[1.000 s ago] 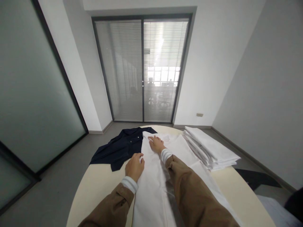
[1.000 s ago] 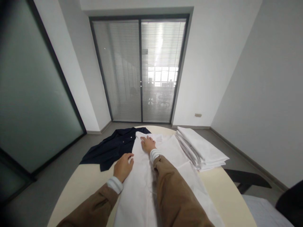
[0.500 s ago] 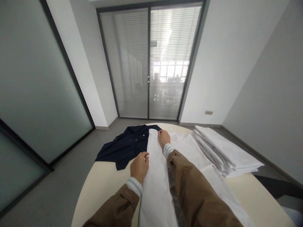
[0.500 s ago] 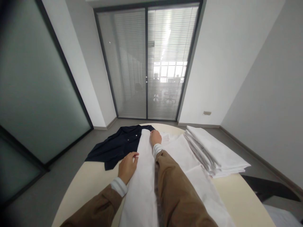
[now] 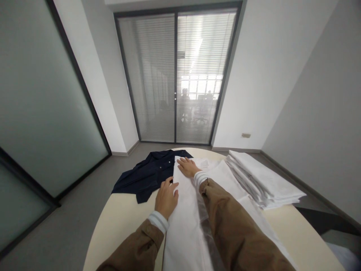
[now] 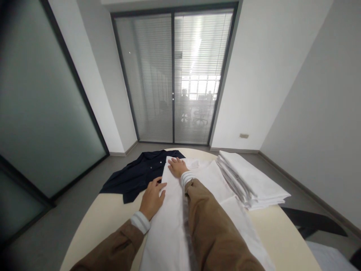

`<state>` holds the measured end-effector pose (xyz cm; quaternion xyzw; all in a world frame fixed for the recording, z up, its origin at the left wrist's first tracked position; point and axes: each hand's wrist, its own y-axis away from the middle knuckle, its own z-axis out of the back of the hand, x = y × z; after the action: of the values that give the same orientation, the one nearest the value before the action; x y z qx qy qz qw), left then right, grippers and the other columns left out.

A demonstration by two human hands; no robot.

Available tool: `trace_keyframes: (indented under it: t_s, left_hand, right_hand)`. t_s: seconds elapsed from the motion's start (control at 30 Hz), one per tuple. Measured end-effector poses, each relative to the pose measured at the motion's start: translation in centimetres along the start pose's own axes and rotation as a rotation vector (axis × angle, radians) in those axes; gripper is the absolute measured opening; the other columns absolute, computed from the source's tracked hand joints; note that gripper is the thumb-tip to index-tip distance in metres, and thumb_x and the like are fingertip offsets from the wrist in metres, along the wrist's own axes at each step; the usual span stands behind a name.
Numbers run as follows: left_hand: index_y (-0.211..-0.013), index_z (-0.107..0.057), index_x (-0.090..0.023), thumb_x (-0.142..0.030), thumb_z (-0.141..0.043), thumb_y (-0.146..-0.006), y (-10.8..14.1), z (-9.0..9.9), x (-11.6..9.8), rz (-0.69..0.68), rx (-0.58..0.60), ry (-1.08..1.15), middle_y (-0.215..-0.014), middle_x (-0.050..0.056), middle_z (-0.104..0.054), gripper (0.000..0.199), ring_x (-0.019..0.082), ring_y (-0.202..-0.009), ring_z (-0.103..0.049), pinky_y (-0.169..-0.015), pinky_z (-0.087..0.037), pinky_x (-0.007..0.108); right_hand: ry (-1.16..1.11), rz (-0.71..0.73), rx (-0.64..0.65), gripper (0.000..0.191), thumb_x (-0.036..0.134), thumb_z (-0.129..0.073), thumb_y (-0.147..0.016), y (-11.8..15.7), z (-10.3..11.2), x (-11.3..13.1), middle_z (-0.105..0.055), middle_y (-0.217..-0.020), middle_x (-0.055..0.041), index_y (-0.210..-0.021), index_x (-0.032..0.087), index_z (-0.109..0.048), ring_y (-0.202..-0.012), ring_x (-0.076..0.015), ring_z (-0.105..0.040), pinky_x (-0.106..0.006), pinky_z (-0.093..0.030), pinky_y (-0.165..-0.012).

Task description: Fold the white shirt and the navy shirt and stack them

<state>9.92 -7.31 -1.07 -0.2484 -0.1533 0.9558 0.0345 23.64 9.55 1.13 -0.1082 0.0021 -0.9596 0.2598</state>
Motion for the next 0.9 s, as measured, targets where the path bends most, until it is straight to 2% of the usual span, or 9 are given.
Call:
trace_keyframes:
  t_s: [0.07,0.17,0.27,0.4,0.47,0.53,0.67,0.73,0.9]
  left_hand:
    - [-0.121,-0.069,-0.024,-0.009,-0.05,-0.089,0.0,-0.3,0.2,-0.088,0.04,-0.012,-0.145,0.005,-0.052,0.04,0.024,-0.132,-0.045,-0.109,-0.04,0.038]
    - [-0.124,-0.068,-0.023,-0.012,-0.047,-0.092,0.1,-0.6,0.4,-0.144,0.07,-0.041,-0.145,0.006,-0.054,0.04,0.025,-0.136,-0.042,-0.112,-0.037,0.042]
    - [-0.128,-0.065,-0.022,-0.025,-0.052,-0.093,0.5,-0.3,0.2,-0.188,0.06,-0.07,-0.146,0.009,-0.052,0.038,0.03,-0.141,-0.037,-0.115,-0.033,0.046]
    - [-0.135,-0.06,-0.025,-0.034,-0.059,-0.09,1.2,0.6,-0.6,-0.31,0.1,-0.061,-0.151,0.009,-0.047,0.046,0.032,-0.146,-0.028,-0.12,-0.018,0.054]
    - [-0.14,-0.055,-0.028,-0.037,-0.06,-0.089,1.5,1.1,-0.9,-0.411,0.199,-0.032,-0.153,0.007,-0.044,0.052,0.03,-0.147,-0.029,-0.121,-0.017,0.053]
    - [-0.142,-0.052,-0.031,-0.041,-0.061,-0.089,1.9,1.4,-1.3,-0.491,0.321,-0.015,-0.154,0.006,-0.043,0.055,0.03,-0.145,-0.032,-0.12,-0.02,0.053]
    - [-0.144,-0.049,-0.035,-0.055,-0.062,-0.085,2.9,1.4,-2.1,-0.5,0.413,-0.058,-0.157,0.008,-0.039,0.064,0.036,-0.146,-0.029,-0.118,-0.018,0.059]
    - [-0.149,-0.042,-0.035,-0.063,-0.062,-0.083,3.4,1.3,-2.6,-0.476,0.42,-0.093,-0.159,0.009,-0.033,0.074,0.039,-0.148,-0.023,-0.117,-0.015,0.062]
    - [-0.154,-0.031,-0.032,-0.077,-0.052,-0.08,4.1,1.1,-3.3,-0.446,0.47,-0.178,-0.163,0.012,-0.022,0.089,0.042,-0.149,-0.014,-0.117,-0.012,0.064]
  right_hand:
    - [0.0,-0.03,0.006,0.057,0.048,-0.026,-0.102,0.1,-0.5,0.3,-0.025,-0.163,-0.0051,-0.156,0.029,-0.027,-0.151,-0.03,-0.013,-0.056,-0.014,-0.117]
    - [-0.008,-0.041,0.006,0.059,0.05,-0.019,-0.103,0.5,-1.0,0.4,-0.014,-0.166,-0.0038,-0.158,0.029,-0.018,-0.152,-0.028,-0.002,-0.055,-0.007,-0.119]
    - [0.001,-0.065,0.024,0.059,0.05,-0.021,-0.103,1.6,-0.8,-0.1,-0.009,-0.166,-0.0045,-0.158,0.029,-0.019,-0.152,-0.0288,-0.003,-0.054,-0.009,-0.119]
    - [0.084,-0.105,-0.038,0.058,0.045,-0.03,-0.102,4.2,0.1,-1.9,-0.01,-0.166,-0.0068,-0.157,0.027,-0.025,-0.152,-0.0304,-0.004,-0.055,-0.008,-0.119]
    - [0.123,-0.087,-0.058,0.054,0.042,-0.034,-0.102,6.1,0.8,-3.0,-0.019,-0.165,-0.0067,-0.154,0.027,-0.033,-0.151,-0.0297,-0.01,-0.055,-0.01,-0.118]
    - [0.15,-0.086,-0.06,0.049,0.041,-0.041,-0.1,8.5,1.7,-4.1,-0.031,-0.16,-0.0068,-0.148,0.029,-0.043,-0.147,-0.0277,-0.024,-0.048,-0.02,-0.117]
    - [0.178,-0.248,-0.058,0.034,0.034,-0.045,-0.098,13.7,3.8,-6.2,-0.059,-0.135,-0.0121,-0.126,0.023,-0.061,-0.116,-0.0237,-0.06,-0.034,-0.045,-0.096]
    - [0.207,-0.368,-0.077,0.032,0.028,-0.043,-0.098,16.1,4.8,-7.2,-0.063,-0.124,-0.0172,-0.12,0.017,-0.063,-0.106,-0.0262,-0.065,-0.037,-0.047,-0.09]
    - [0.256,-0.597,-0.065,0.032,0.016,-0.046,-0.094,20.2,5.9,-8.3,-0.065,-0.117,-0.025,-0.12,0.008,-0.06,-0.108,-0.0329,-0.066,-0.041,-0.049,-0.088]
